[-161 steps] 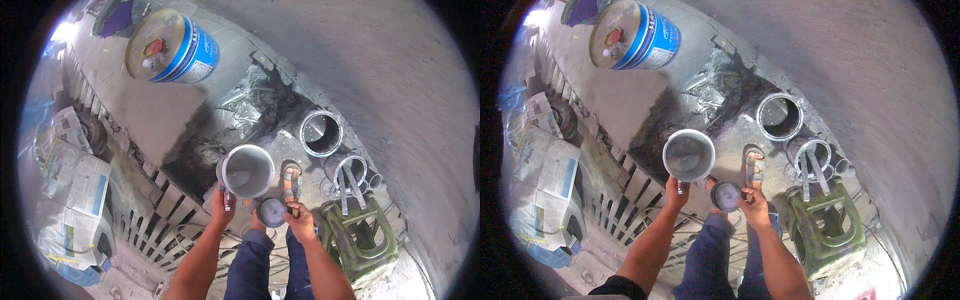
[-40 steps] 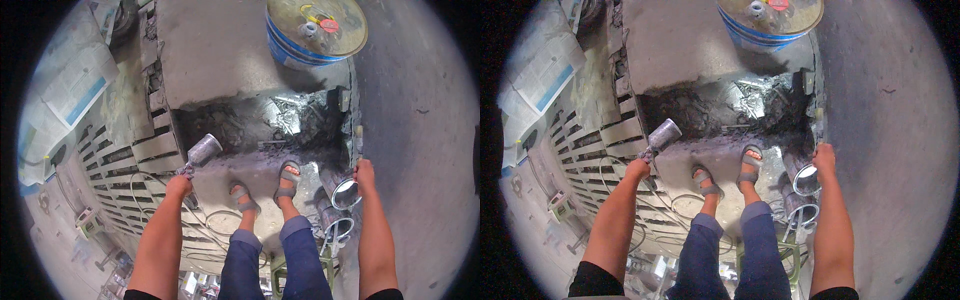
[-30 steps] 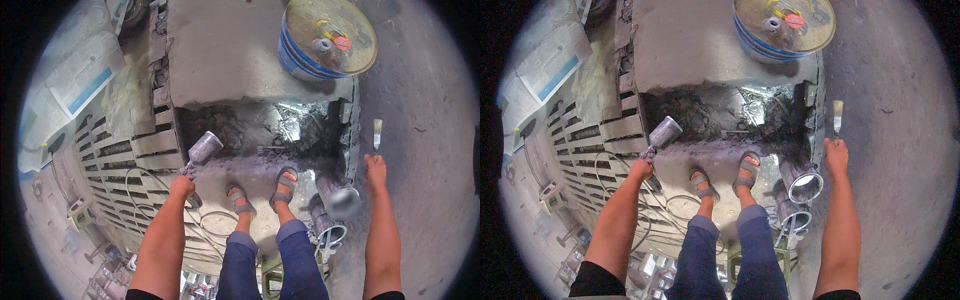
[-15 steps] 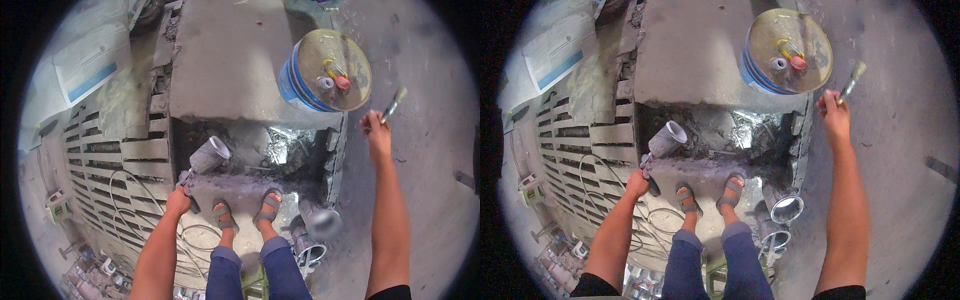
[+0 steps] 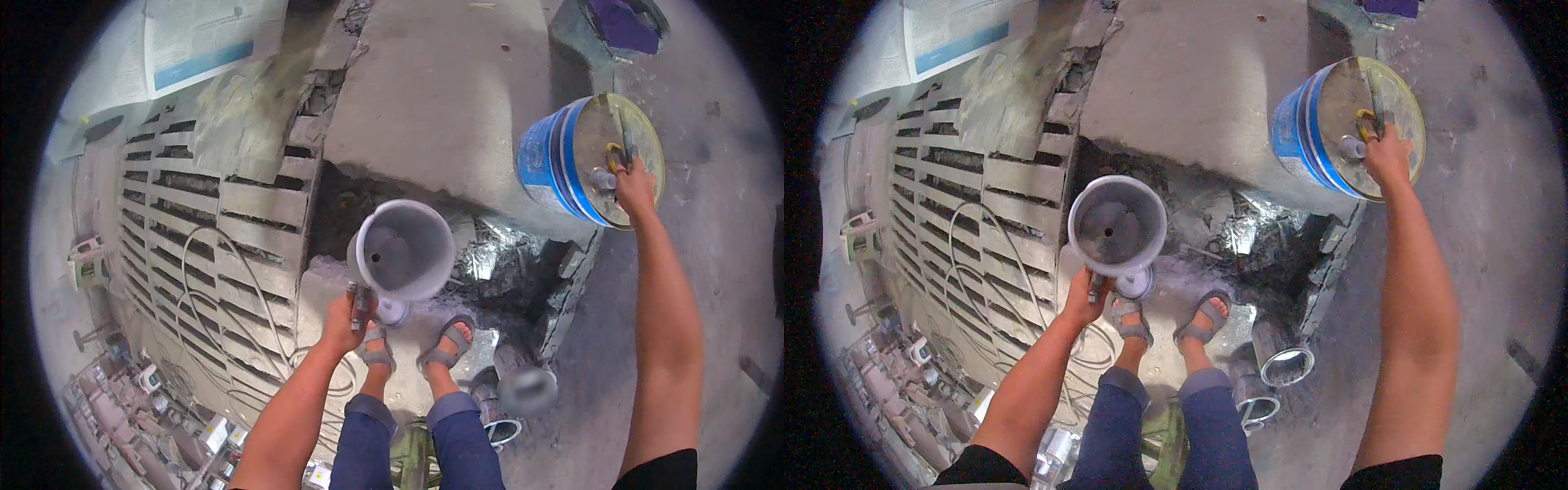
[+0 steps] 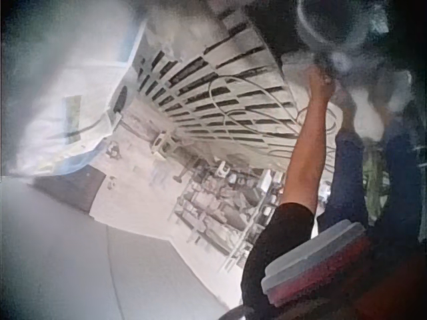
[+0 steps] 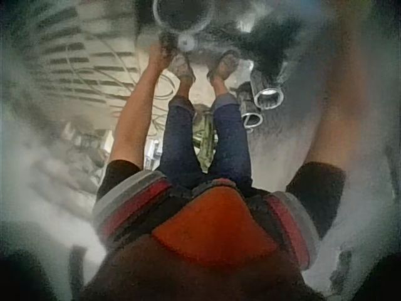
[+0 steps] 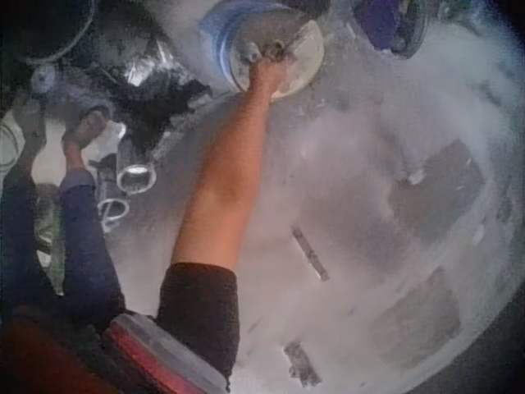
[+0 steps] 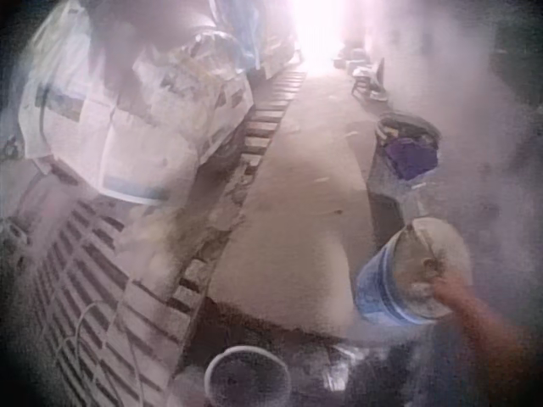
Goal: The person uses a spray gun to apply silver paint to the hood of a car that is masked with blue plastic and tape. After spraying, the person walks to a workbench, pours paint from a can into the spray gun's cup, and stirs the mixture with a stick.
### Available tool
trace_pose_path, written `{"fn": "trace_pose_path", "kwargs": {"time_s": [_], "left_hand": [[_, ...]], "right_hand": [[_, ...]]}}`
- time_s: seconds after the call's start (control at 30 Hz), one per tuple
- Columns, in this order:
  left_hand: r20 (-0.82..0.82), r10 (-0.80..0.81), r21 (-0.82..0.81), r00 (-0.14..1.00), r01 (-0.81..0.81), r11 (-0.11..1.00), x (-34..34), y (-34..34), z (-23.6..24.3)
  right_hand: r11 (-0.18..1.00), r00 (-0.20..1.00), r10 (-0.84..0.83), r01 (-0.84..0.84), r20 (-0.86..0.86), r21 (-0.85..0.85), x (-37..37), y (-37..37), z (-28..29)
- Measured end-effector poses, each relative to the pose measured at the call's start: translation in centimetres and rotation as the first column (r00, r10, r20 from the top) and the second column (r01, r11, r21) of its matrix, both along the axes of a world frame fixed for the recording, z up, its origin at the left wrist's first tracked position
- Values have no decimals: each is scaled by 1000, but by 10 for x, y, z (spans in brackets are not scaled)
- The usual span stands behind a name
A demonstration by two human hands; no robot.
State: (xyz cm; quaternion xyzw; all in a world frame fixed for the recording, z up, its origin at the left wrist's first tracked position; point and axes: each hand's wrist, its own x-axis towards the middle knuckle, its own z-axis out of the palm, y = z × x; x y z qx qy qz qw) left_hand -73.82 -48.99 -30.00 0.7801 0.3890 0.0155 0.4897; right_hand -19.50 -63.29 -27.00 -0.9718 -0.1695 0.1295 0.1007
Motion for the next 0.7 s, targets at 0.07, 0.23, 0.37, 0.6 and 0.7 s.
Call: {"fn": "trace_pose_path", "kwargs": {"time_s": [0.07,0.23,0.37,0.6,0.7], "left_hand": [[-42,7,-101,999,-11,995,10,-2,16],[25,-98,29,995,97,995,7,3,24],[32,-92,29,995,91,995,8,8,21],[-39,-157,18,987,158,987,7,20,15],[-50,-102,-30,993,101,994,10,20,4]], "right_hand": [[993,978,120,-121,170,-4,17,-17,-14],[958,979,-67,116,-191,264,2,-5,20],[953,928,-44,150,-370,265,17,-12,21],[997,884,-17,50,-468,58,25,5,26],[989,875,8,-78,-484,-124,29,17,41]]}}
